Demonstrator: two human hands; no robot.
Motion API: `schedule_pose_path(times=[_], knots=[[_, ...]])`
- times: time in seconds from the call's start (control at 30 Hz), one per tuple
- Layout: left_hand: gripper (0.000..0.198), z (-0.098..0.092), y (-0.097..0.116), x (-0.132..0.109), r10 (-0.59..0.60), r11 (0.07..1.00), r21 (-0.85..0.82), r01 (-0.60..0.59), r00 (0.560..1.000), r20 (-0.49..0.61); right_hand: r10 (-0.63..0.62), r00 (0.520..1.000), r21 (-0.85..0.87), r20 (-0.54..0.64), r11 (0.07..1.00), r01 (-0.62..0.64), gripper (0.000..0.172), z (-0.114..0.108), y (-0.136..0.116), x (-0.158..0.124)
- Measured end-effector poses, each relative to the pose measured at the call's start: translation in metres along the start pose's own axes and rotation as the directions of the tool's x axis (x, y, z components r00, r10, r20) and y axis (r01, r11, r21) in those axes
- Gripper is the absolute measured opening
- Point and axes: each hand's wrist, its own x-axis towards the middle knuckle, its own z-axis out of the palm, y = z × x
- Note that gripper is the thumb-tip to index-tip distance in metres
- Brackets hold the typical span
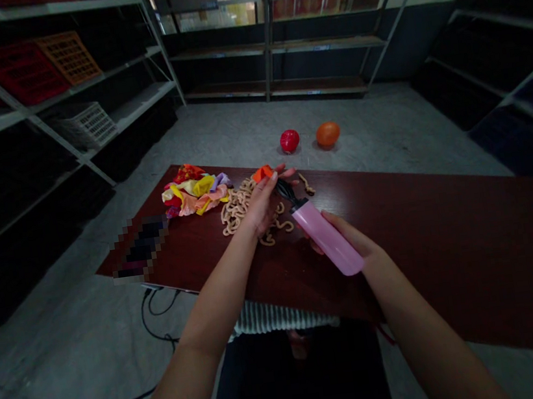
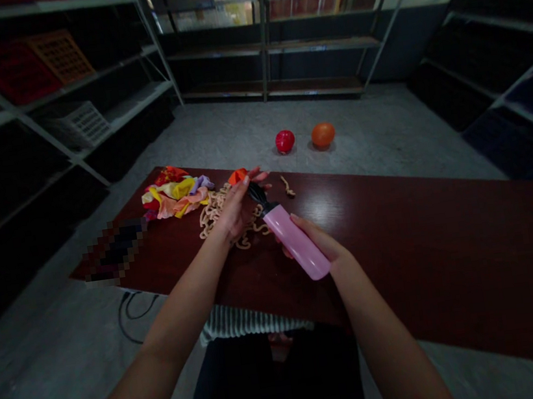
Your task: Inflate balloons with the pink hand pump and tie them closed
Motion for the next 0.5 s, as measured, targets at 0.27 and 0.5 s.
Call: schedule_pose_path(times=[0.27, 0.5], knots=[[0.032, -0.0011, 0.0057, -0.0001, -0.064, 0.998, -0.027, 0.065, 0.996, 0.07, -0.025, 0.998, 0.002, 0.054, 1.0, 0.025, 0.04, 0.0016, 0.0008, -0.0024], [0.028, 0.0001, 0.0084, -0.0076, -0.197, 0.979, -0.02, 0.204, 0.961, 0.192, -0.083, 0.992, -0.118, 0.098, 0.988, 0.094, 0.051, -0.0035, 0.001, -0.006]])
